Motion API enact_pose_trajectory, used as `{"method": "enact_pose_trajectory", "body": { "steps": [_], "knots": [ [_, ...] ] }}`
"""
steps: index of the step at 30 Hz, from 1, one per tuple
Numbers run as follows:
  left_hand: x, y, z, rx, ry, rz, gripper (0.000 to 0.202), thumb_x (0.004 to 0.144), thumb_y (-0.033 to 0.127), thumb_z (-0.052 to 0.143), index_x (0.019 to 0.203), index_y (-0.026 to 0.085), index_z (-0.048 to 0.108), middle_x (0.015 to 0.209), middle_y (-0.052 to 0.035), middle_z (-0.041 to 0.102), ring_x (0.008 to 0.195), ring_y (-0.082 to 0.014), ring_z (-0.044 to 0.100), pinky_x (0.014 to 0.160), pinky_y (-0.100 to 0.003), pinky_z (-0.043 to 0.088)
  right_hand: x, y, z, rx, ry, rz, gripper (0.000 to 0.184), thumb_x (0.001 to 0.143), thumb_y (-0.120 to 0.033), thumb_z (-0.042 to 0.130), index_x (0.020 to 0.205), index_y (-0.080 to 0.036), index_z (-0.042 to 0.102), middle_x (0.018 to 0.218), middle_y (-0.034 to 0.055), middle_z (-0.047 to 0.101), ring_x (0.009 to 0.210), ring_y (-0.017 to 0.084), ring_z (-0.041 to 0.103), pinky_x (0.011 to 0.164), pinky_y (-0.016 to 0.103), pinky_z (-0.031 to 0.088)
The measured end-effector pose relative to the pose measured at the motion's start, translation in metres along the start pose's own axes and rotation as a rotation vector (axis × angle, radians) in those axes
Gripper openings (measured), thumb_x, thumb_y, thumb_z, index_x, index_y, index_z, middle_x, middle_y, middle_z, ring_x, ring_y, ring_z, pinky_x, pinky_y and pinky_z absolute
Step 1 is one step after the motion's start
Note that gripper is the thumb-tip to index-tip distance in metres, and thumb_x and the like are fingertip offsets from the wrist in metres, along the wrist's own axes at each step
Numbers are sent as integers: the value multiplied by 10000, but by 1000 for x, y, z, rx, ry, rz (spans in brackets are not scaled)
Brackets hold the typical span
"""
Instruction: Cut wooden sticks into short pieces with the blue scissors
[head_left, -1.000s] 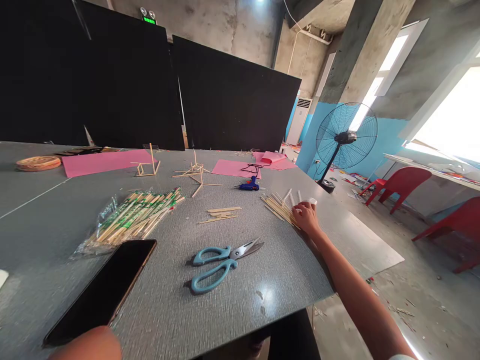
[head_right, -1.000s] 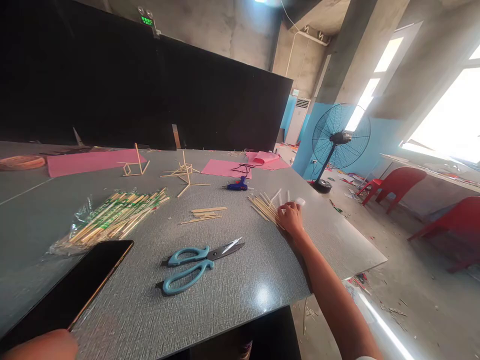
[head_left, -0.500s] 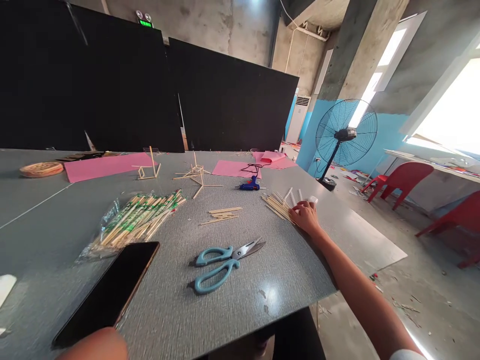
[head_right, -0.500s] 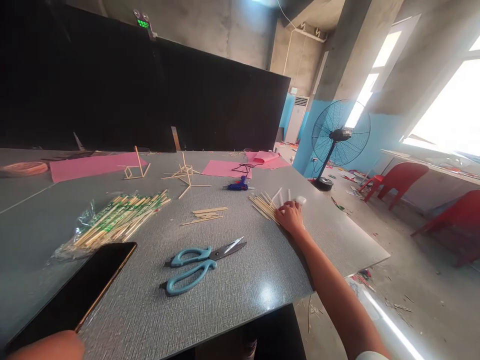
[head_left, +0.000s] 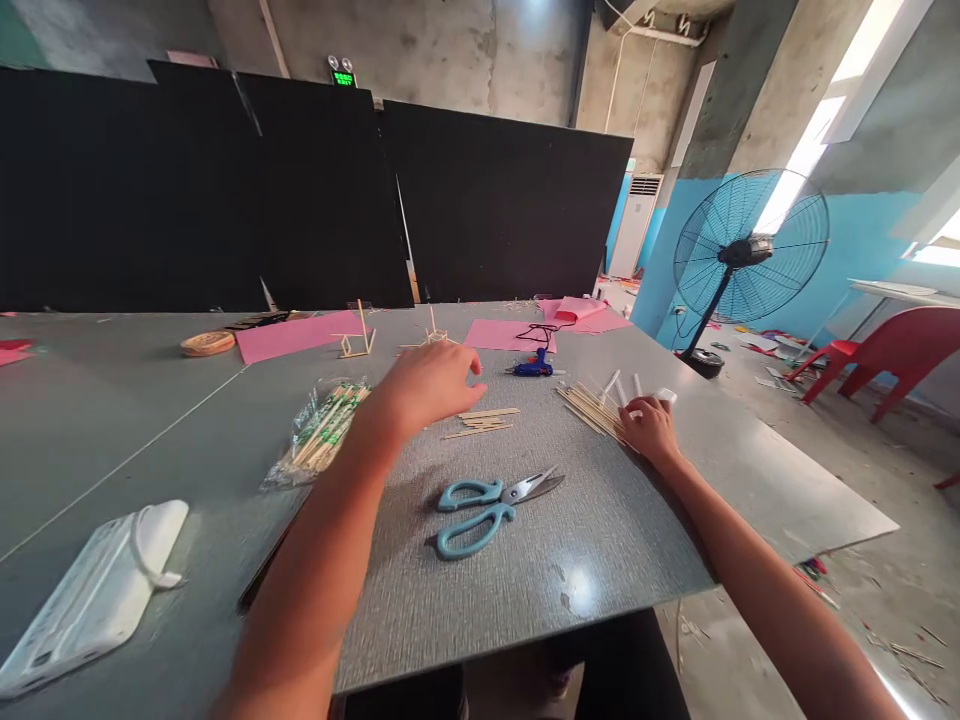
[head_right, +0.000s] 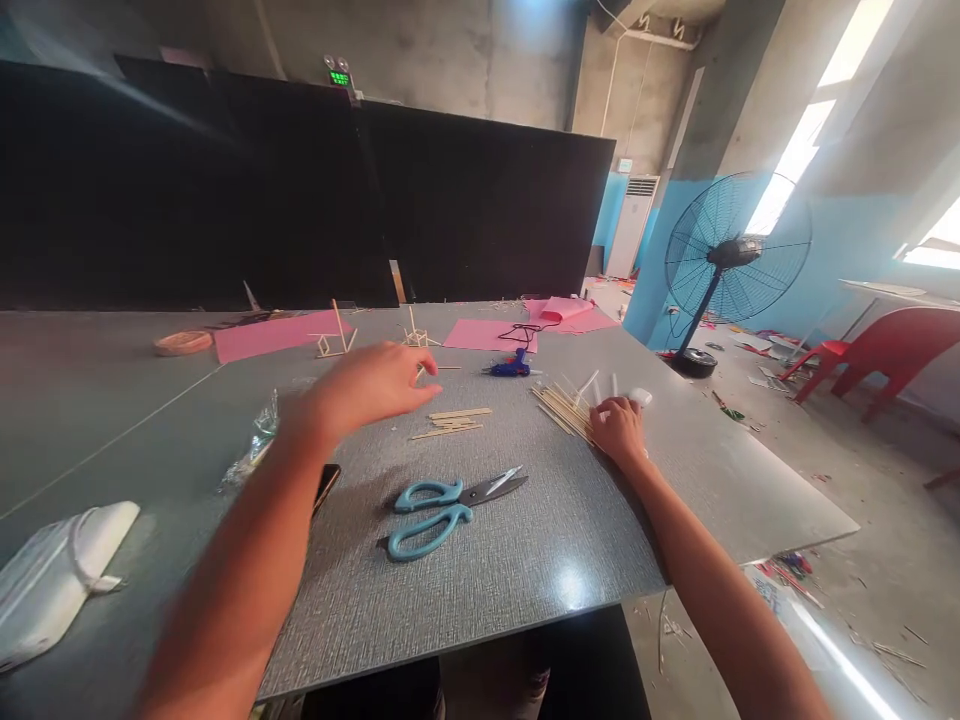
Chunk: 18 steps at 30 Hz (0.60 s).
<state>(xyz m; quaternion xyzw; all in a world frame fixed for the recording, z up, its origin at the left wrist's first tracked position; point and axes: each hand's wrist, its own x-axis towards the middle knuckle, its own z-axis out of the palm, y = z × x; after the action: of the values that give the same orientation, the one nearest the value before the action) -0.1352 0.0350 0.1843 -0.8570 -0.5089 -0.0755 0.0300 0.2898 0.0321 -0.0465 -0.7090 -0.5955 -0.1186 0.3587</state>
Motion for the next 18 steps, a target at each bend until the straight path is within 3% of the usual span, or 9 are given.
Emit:
{"method": "enact_pose_trajectory", "body": {
  "steps": [2,6,10,18],
  "knots": [
    [26,-1,25,97,-194,-30,327,908,279,693,1201,182,803,1222,-144,807,1132,-311,750,947,-356,552,1,1,-1,27,42,13,337,956,-457,554,856,-211,762,1001,164,772,1050,347,618,1057,538,440],
    [53,-5,70,147,-363,-61,333,741,156,807,1072,132,840,1122,-200,826,1100,-347,778,976,-359,573,1,3,-4,62,94,45,374,967,-509,542,902,-206,753,957,173,757,1047,368,590,1005,532,460],
    [63,-12,95,191,-438,-100,429,705,139,826,1133,106,833,1167,-252,808,1129,-382,776,995,-396,588,0,4,-2,85,106,60,380,963,-524,550,893,-210,752,961,173,752,1074,375,575,1005,528,460],
    [74,-23,121,154,-486,-91,498,565,267,910,1049,162,855,975,-215,828,1041,-407,792,922,-412,619,0,1,1,116,110,86,390,959,-538,542,870,-219,748,1004,182,761,1094,378,572,1035,537,450]
  ]
}}
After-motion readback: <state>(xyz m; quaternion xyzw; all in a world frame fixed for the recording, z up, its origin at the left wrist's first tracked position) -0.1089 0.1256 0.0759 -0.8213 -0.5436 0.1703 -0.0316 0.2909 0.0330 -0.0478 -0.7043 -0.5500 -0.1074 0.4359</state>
